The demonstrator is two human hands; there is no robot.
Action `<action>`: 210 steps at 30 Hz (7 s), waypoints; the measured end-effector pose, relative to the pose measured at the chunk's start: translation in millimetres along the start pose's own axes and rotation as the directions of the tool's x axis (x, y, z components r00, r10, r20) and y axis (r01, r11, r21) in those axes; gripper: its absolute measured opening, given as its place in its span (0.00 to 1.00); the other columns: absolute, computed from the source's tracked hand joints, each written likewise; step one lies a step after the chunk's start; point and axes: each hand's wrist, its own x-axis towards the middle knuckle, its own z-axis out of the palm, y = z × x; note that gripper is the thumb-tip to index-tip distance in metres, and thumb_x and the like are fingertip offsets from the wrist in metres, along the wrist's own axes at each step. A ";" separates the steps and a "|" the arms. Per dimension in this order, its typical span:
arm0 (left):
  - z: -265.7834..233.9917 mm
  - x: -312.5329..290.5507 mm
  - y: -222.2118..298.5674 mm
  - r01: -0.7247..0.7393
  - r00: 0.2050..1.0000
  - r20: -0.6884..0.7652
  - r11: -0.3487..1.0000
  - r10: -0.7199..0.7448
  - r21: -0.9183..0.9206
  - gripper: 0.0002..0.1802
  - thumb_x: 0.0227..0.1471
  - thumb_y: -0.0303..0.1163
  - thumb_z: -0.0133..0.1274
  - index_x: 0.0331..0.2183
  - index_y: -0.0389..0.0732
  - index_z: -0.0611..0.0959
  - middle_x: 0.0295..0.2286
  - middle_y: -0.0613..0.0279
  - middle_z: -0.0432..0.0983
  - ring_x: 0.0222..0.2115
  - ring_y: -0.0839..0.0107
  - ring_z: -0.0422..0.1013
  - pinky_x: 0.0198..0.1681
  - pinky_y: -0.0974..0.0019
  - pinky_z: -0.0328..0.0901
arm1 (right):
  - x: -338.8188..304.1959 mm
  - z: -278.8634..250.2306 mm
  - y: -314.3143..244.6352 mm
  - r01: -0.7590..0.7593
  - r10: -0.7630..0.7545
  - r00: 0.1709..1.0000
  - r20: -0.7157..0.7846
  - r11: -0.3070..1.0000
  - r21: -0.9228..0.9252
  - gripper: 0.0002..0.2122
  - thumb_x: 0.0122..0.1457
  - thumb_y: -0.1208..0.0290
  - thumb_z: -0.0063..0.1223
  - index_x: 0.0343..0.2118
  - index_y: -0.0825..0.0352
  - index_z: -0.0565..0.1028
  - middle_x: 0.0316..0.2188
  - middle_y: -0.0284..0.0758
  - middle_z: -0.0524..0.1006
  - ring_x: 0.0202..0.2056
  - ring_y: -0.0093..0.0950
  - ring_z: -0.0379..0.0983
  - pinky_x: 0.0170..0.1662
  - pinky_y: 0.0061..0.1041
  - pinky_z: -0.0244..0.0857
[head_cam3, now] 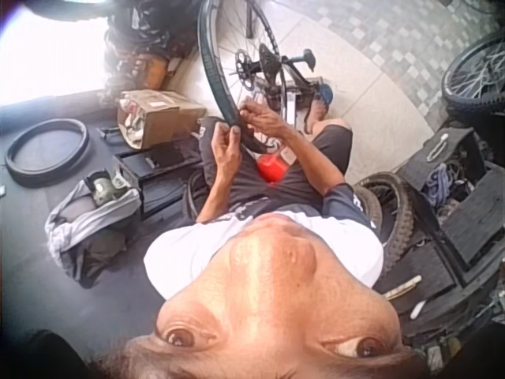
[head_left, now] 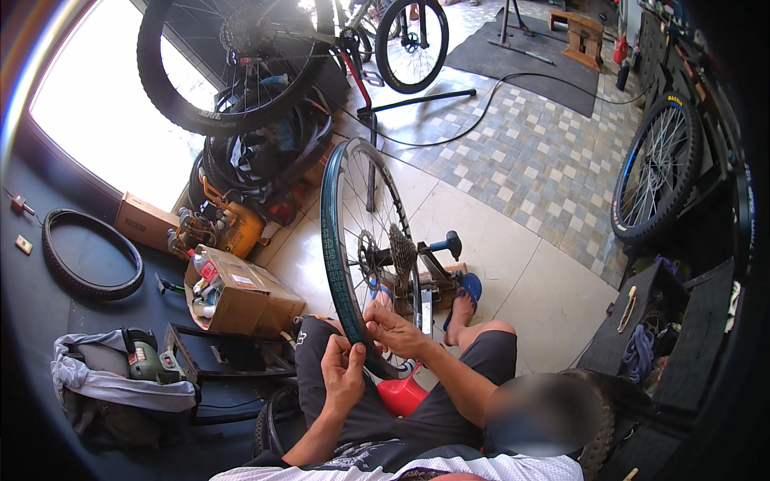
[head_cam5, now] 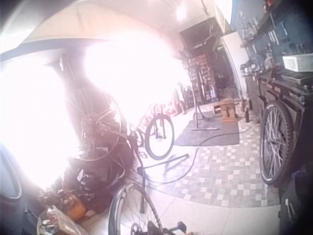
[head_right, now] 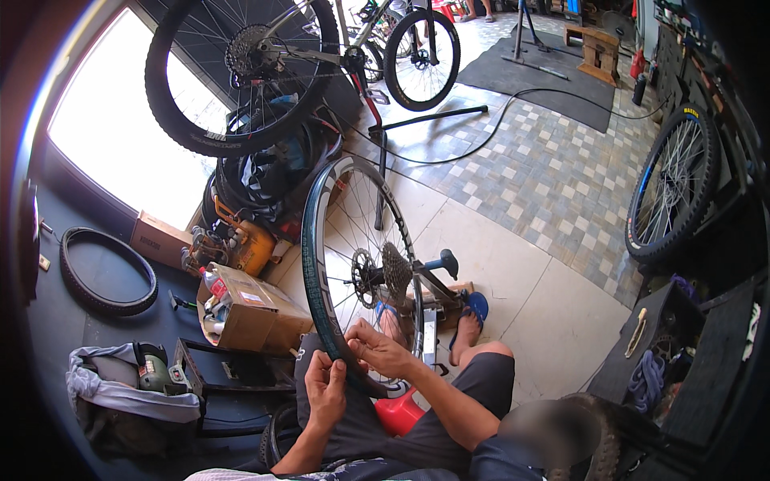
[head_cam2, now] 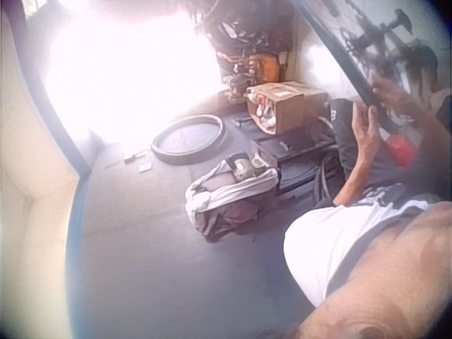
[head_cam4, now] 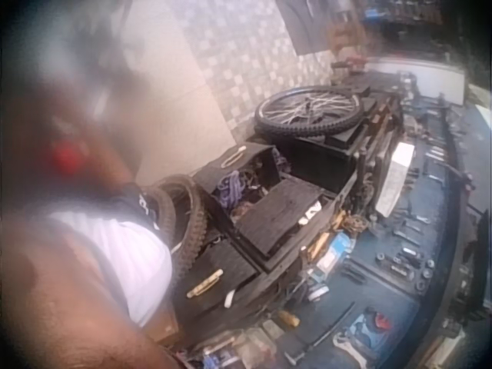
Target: The person removes a bicycle tire from the rim, cleans the rim with a cloth, and then uses scissors to cut a strip of tape. They apply the tape to the rim and continue to adjust the tire and rim by hand.
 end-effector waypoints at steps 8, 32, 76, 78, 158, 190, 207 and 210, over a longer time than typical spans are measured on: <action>-2.5 0.5 -0.5 -0.013 1.000 0.006 0.999 0.012 0.030 0.13 0.68 0.30 0.55 0.33 0.42 0.69 0.25 0.73 0.69 0.24 0.88 0.60 0.27 0.79 0.55 | 1.3 0.6 8.6 0.017 -0.017 1.000 -0.025 1.000 -0.027 0.11 0.76 0.59 0.44 0.46 0.61 0.72 0.36 0.23 0.64 0.31 0.11 0.63 0.32 0.14 0.62; 0.5 8.4 12.8 0.009 0.997 0.072 1.000 -0.009 -0.006 0.11 0.69 0.27 0.51 0.34 0.40 0.66 0.33 0.53 0.83 0.35 0.74 0.80 0.39 0.73 0.72 | 5.2 -0.2 3.0 0.005 -0.005 1.000 0.021 1.000 -0.015 0.12 0.76 0.56 0.41 0.47 0.59 0.67 0.33 0.23 0.65 0.29 0.13 0.61 0.32 0.15 0.60; 3.8 3.5 13.7 -0.057 0.995 0.083 0.996 0.052 0.064 0.08 0.70 0.29 0.50 0.37 0.39 0.69 0.35 0.57 0.80 0.36 0.74 0.78 0.42 0.71 0.72 | 2.6 -3.4 5.4 0.032 -0.032 0.999 0.003 0.998 -0.055 0.12 0.76 0.57 0.45 0.48 0.60 0.72 0.38 0.22 0.63 0.34 0.12 0.64 0.35 0.15 0.63; 3.3 2.6 12.9 -0.055 0.996 0.080 0.996 0.049 0.069 0.08 0.70 0.29 0.50 0.37 0.39 0.69 0.35 0.57 0.80 0.36 0.74 0.78 0.42 0.72 0.72 | 3.4 -2.3 4.5 0.064 -0.065 0.998 -0.005 0.993 -0.098 0.12 0.76 0.57 0.44 0.48 0.59 0.72 0.38 0.22 0.63 0.34 0.11 0.64 0.35 0.15 0.63; 21.2 52.4 -8.4 -0.325 0.941 0.050 0.934 0.335 -0.145 0.42 0.56 0.25 0.65 0.66 0.32 0.64 0.38 0.58 0.78 0.38 0.72 0.74 0.46 0.67 0.68 | 46.4 84.5 -160.1 -0.080 -0.568 0.822 0.024 -0.156 -0.985 0.08 0.53 0.75 0.69 0.37 0.64 0.82 0.34 0.31 0.78 0.29 0.27 0.77 0.29 0.24 0.70; 34.4 141.2 45.5 -0.144 0.976 0.099 0.915 0.195 -0.378 0.40 0.59 0.30 0.57 0.68 0.29 0.62 0.36 0.63 0.75 0.31 0.79 0.69 0.34 0.72 0.66 | 25.2 48.9 -168.3 -0.641 -0.451 0.646 -0.615 0.116 -0.758 0.10 0.59 0.65 0.69 0.30 0.67 0.84 0.19 0.33 0.80 0.21 0.24 0.74 0.29 0.27 0.66; 40.2 227.4 73.9 -0.115 0.977 0.153 0.973 0.147 -0.202 0.46 0.50 0.37 0.61 0.62 0.17 0.65 0.28 0.62 0.75 0.27 0.78 0.67 0.30 0.70 0.64 | 23.9 3.5 -127.3 -0.532 -0.433 0.672 -0.600 0.281 -0.799 0.10 0.60 0.71 0.65 0.43 0.67 0.83 0.27 0.34 0.82 0.28 0.24 0.78 0.36 0.26 0.72; 41.5 233.3 73.8 -0.109 0.980 0.141 0.974 0.139 -0.199 0.44 0.48 0.37 0.62 0.60 0.17 0.68 0.27 0.64 0.74 0.25 0.79 0.66 0.27 0.71 0.63 | 26.5 0.2 -124.1 -0.511 -0.437 0.688 -0.580 0.275 -0.814 0.09 0.62 0.72 0.65 0.43 0.67 0.83 0.26 0.29 0.80 0.28 0.18 0.75 0.32 0.21 0.66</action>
